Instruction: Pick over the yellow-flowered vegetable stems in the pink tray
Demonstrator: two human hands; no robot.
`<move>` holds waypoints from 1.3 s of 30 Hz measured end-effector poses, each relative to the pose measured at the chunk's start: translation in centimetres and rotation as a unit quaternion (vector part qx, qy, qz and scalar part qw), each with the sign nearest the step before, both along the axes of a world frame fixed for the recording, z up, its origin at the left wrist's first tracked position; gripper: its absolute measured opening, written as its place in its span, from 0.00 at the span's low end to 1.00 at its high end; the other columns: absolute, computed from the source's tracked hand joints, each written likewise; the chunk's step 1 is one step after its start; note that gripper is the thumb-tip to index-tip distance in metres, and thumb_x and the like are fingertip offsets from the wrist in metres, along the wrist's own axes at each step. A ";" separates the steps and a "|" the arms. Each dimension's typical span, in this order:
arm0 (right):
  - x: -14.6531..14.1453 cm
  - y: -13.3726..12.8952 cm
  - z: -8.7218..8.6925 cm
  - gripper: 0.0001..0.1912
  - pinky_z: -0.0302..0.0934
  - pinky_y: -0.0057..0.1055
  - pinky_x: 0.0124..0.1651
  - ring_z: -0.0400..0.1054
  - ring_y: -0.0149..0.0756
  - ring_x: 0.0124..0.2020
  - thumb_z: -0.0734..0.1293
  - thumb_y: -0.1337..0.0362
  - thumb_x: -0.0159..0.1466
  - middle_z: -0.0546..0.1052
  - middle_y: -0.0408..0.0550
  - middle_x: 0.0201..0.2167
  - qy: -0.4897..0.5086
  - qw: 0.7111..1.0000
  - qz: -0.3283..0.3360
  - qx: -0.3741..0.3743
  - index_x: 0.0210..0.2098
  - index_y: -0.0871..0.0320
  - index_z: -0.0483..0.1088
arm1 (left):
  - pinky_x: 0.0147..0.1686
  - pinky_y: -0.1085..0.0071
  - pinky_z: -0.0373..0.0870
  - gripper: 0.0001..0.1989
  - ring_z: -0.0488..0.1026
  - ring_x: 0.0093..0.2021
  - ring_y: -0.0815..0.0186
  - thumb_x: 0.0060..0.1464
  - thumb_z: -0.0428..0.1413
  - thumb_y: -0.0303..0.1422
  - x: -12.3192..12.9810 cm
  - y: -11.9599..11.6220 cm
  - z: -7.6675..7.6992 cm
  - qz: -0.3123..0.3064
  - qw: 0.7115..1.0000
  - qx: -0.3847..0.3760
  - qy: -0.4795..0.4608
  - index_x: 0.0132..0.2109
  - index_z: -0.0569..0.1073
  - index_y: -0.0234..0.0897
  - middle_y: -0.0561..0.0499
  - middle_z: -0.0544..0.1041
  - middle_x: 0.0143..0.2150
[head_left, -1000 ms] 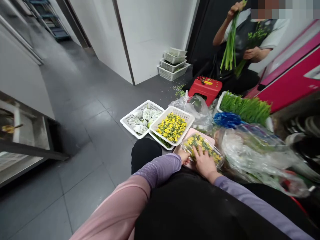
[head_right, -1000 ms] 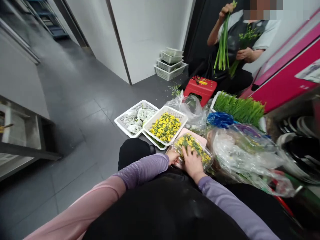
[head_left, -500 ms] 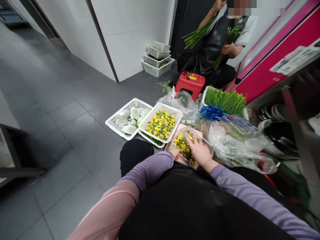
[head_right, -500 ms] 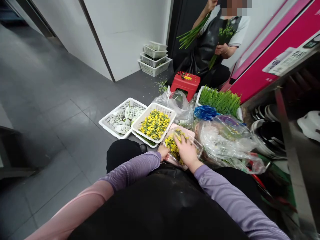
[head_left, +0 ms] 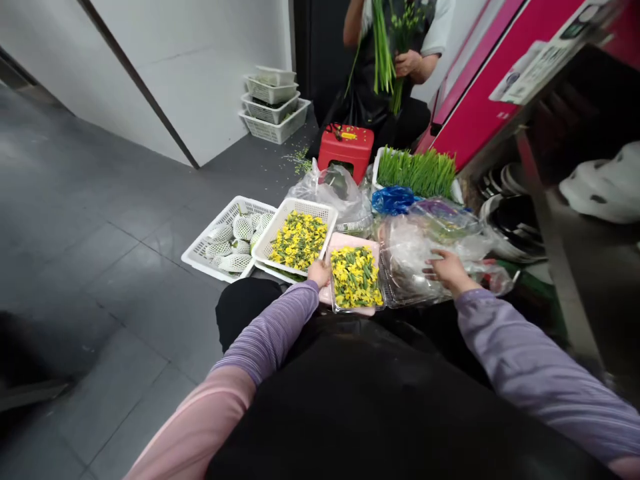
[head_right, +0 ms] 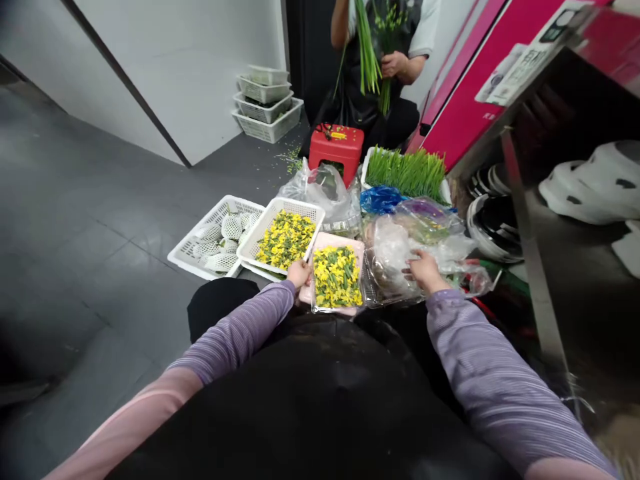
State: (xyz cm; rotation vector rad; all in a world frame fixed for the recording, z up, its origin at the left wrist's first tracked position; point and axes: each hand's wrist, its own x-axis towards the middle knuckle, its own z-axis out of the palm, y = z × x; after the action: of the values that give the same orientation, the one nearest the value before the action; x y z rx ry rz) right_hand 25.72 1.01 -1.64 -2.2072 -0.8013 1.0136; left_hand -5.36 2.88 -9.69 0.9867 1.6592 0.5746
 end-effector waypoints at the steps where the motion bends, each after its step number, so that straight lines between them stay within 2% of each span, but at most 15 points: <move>1: 0.4 -0.4 -0.8 0.28 0.59 0.27 0.26 0.65 0.29 0.22 0.58 0.75 0.56 0.71 0.53 0.34 0.009 1.000 0.000 0.002 0.56 0.59 0.52 | 0.24 0.76 0.63 0.05 0.65 0.19 0.72 0.47 0.54 0.31 -0.1 0.3 0.2 0.002 1.000 0.003 0.012 0.32 0.67 0.35 0.55 0.66 0.19; 4: 1.6 -0.8 -2.5 0.27 0.59 0.27 0.27 0.65 0.30 0.23 0.57 0.77 0.56 0.71 0.54 0.34 -0.040 0.998 0.042 0.002 0.56 0.62 0.52 | 0.31 0.75 0.64 0.05 0.68 0.27 0.71 0.47 0.53 0.30 -0.2 0.8 1.0 0.005 0.996 0.046 0.081 0.34 0.68 0.36 0.52 0.71 0.26; 6: 2.4 -0.5 -3.0 0.28 0.60 0.31 0.33 0.67 0.35 0.30 0.58 0.79 0.54 0.71 0.55 0.35 -0.120 0.989 0.091 -0.004 0.53 0.62 0.55 | 0.36 0.75 0.63 0.04 0.69 0.32 0.69 0.47 0.52 0.28 -0.1 0.7 1.7 -0.024 0.982 0.111 0.150 0.34 0.69 0.36 0.50 0.72 0.31; 9: 2.8 0.1 -2.8 0.30 0.54 0.42 0.45 0.62 0.48 0.46 0.62 0.80 0.50 0.68 0.58 0.43 -0.195 0.974 0.115 -0.003 0.52 0.60 0.59 | 0.43 0.74 0.61 0.07 0.68 0.38 0.68 0.49 0.50 0.27 0.7 -0.2 2.6 -0.149 0.943 0.197 0.222 0.34 0.72 0.38 0.49 0.71 0.38; 12: 1.5 0.3 -1.5 0.30 0.49 0.45 0.51 0.53 0.52 0.53 0.67 0.71 0.50 0.60 0.59 0.52 -0.264 0.952 0.133 0.076 0.52 0.58 0.59 | 0.45 0.74 0.60 0.12 0.66 0.42 0.66 0.51 0.48 0.28 2.0 -1.2 3.1 -0.291 0.892 0.230 0.258 0.42 0.72 0.41 0.48 0.67 0.44; 14: -0.2 -0.2 -0.6 0.25 0.51 0.39 0.50 0.57 0.46 0.50 0.66 0.65 0.52 0.62 0.57 0.51 -0.273 0.935 0.165 0.151 0.49 0.59 0.61 | 0.45 0.72 0.59 0.14 0.65 0.44 0.65 0.52 0.48 0.30 2.9 -1.3 3.3 -0.364 0.856 0.240 0.278 0.45 0.70 0.43 0.48 0.65 0.47; 15: -1.2 -0.6 -0.2 0.22 0.54 0.36 0.48 0.61 0.42 0.45 0.64 0.64 0.54 0.65 0.55 0.48 -0.249 0.936 0.181 0.170 0.48 0.59 0.63 | 0.45 0.71 0.59 0.14 0.64 0.45 0.63 0.52 0.48 0.30 3.3 -1.2 3.4 -0.393 0.839 0.242 0.289 0.46 0.70 0.43 0.47 0.64 0.47; 18: -4.3 -2.6 0.2 0.15 0.59 0.30 0.40 0.66 0.34 0.32 0.62 0.63 0.55 0.73 0.49 0.35 -0.129 0.959 0.203 0.151 0.42 0.60 0.68 | 0.46 0.70 0.58 0.12 0.61 0.47 0.61 0.52 0.48 0.28 4.1 -0.2 3.8 -0.456 0.787 0.250 0.331 0.42 0.71 0.40 0.45 0.63 0.47; 20: -5.9 -3.9 -0.1 0.12 0.60 0.29 0.37 0.66 0.33 0.29 0.63 0.65 0.54 0.74 0.46 0.30 -0.083 0.956 0.242 0.146 0.38 0.59 0.71 | 0.44 0.70 0.59 0.11 0.62 0.46 0.61 0.52 0.47 0.28 4.2 0.6 4.4 -0.492 0.751 0.265 0.351 0.42 0.71 0.38 0.45 0.63 0.47; 23: -7.2 -4.8 -0.9 0.10 0.59 0.29 0.39 0.67 0.34 0.33 0.62 0.68 0.55 0.75 0.46 0.33 -0.110 0.910 0.351 0.192 0.36 0.58 0.72 | 0.38 0.71 0.61 0.11 0.66 0.41 0.64 0.54 0.46 0.31 4.2 1.6 6.1 -0.537 0.702 0.271 0.381 0.42 0.70 0.39 0.46 0.65 0.46; 25: -7.4 -4.5 -1.4 0.13 0.58 0.30 0.41 0.67 0.37 0.38 0.61 0.68 0.56 0.74 0.49 0.39 -0.161 0.876 0.396 0.223 0.40 0.58 0.71 | 0.35 0.72 0.62 0.12 0.68 0.37 0.66 0.54 0.45 0.33 4.5 1.9 7.4 -0.561 0.673 0.270 0.399 0.43 0.69 0.39 0.47 0.68 0.43; 28: -7.6 -3.5 -2.2 0.18 0.57 0.31 0.43 0.65 0.40 0.43 0.63 0.65 0.56 0.72 0.51 0.44 -0.201 0.843 0.440 0.235 0.47 0.58 0.67 | 0.34 0.73 0.62 0.12 0.69 0.37 0.66 0.55 0.45 0.34 5.4 1.7 9.1 -0.609 0.633 0.278 0.389 0.43 0.69 0.39 0.48 0.71 0.40; 30: -7.8 -2.8 -2.7 0.17 0.58 0.30 0.40 0.66 0.39 0.40 0.64 0.62 0.55 0.74 0.50 0.40 -0.191 0.827 0.486 0.211 0.45 0.57 0.68 | 0.35 0.73 0.62 0.12 0.69 0.38 0.66 0.55 0.45 0.34 6.2 1.2 9.9 -0.625 0.621 0.281 0.382 0.42 0.70 0.37 0.47 0.72 0.39; 33: -8.0 -2.3 -3.3 0.11 0.57 0.28 0.34 0.67 0.37 0.33 0.62 0.60 0.57 0.75 0.47 0.31 -0.188 0.814 0.522 0.171 0.38 0.55 0.71 | 0.36 0.72 0.63 0.13 0.70 0.38 0.64 0.54 0.45 0.35 7.1 0.7 10.7 -0.613 0.631 0.266 0.395 0.38 0.71 0.34 0.44 0.73 0.37; 39: -7.8 -2.0 -3.5 0.12 0.55 0.29 0.40 0.65 0.39 0.39 0.60 0.62 0.59 0.75 0.49 0.36 -0.227 0.785 0.534 0.219 0.40 0.56 0.71 | 0.37 0.70 0.64 0.11 0.71 0.35 0.63 0.53 0.46 0.31 7.1 0.2 11.6 -0.586 0.684 0.228 0.371 0.37 0.72 0.31 0.43 0.74 0.33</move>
State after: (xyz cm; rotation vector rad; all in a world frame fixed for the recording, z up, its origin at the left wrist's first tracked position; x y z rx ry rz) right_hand 17.94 -0.98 -5.11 -1.4810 -2.3882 0.5747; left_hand 1.70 3.13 1.90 2.5866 1.0794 -0.4087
